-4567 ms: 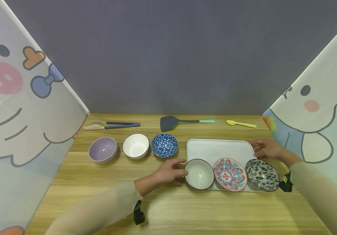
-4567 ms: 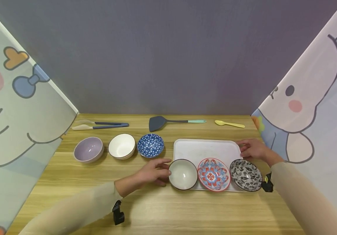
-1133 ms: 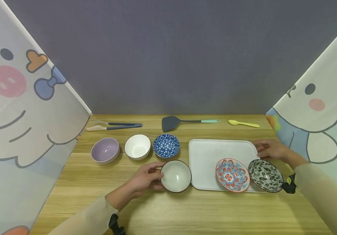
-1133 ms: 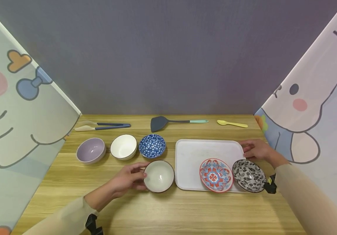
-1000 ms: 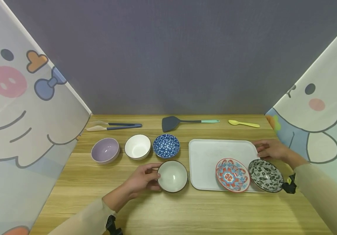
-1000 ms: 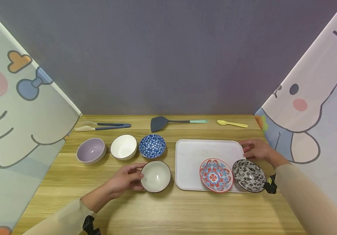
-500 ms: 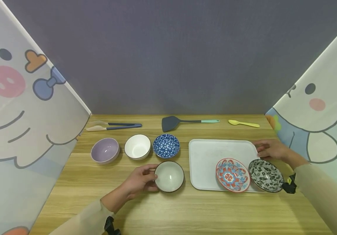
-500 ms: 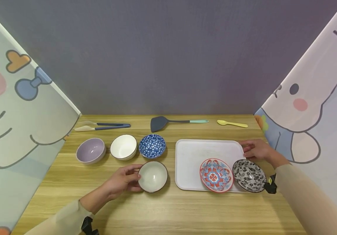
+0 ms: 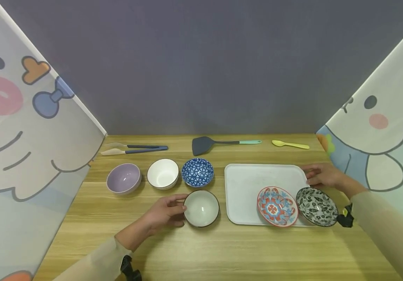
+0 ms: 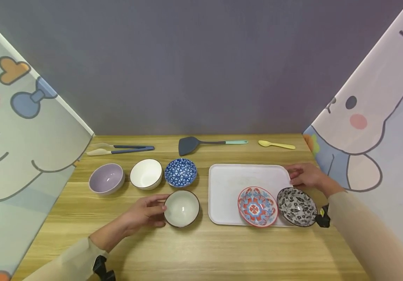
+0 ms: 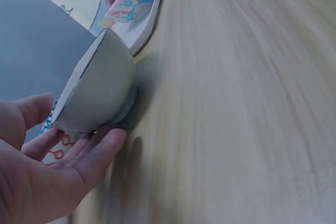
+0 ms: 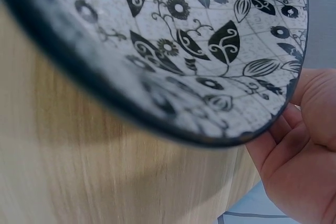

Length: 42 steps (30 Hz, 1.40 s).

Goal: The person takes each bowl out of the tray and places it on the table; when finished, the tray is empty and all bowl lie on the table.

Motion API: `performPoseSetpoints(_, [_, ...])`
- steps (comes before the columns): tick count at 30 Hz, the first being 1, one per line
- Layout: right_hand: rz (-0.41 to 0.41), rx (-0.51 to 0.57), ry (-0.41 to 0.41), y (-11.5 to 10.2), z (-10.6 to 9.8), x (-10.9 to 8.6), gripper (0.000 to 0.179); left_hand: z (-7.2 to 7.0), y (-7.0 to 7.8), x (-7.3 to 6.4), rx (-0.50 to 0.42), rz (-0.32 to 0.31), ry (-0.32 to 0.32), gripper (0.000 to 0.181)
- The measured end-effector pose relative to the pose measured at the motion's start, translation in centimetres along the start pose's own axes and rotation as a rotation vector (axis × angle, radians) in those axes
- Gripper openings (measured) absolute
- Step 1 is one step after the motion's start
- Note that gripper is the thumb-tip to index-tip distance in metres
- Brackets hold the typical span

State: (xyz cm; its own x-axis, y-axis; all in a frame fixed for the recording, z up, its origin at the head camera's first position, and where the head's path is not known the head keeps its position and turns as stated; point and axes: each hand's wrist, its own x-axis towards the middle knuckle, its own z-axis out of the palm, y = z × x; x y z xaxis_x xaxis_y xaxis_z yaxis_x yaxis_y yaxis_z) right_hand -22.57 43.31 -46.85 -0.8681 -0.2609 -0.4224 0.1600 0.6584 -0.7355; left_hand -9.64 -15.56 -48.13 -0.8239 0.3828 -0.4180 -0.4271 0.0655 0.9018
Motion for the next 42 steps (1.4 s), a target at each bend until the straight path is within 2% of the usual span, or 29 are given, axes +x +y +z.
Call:
performPoseSetpoints(6, [0.003,0.002,-0.007,-0.2,-0.1,0.1,0.07,-0.4,1.7,-0.4,0.082,0.021,-0.014,0.057])
performPoseSetpoints(14, [0.009,0.0,-0.015,-0.5,-0.2,0.1,0.071,-0.5,4.9,0.0,0.245,0.083,0.092,0.048])
performPoseSetpoints(18, [0.014,-0.002,-0.014,-0.6,-0.1,0.2,0.07,0.2,6.3,0.7,0.291,0.131,0.096,0.043])
performPoseSetpoints(24, [0.013,0.004,-0.009,-0.3,-0.1,0.2,0.07,2.6,8.7,2.1,0.342,0.168,0.025,0.043])
performPoseSetpoints(31, [0.005,0.004,0.002,-0.1,-0.1,0.2,0.07,5.8,10.9,4.6,0.323,0.184,-0.096,0.05])
performPoseSetpoints(37, [0.01,0.001,0.002,0.0,-0.1,0.3,0.07,8.4,11.7,6.7,0.35,0.157,-0.151,0.058])
performPoseSetpoints(42, [0.008,-0.008,0.004,0.1,0.0,0.2,0.07,10.7,11.6,8.4,0.318,0.111,-0.201,0.061])
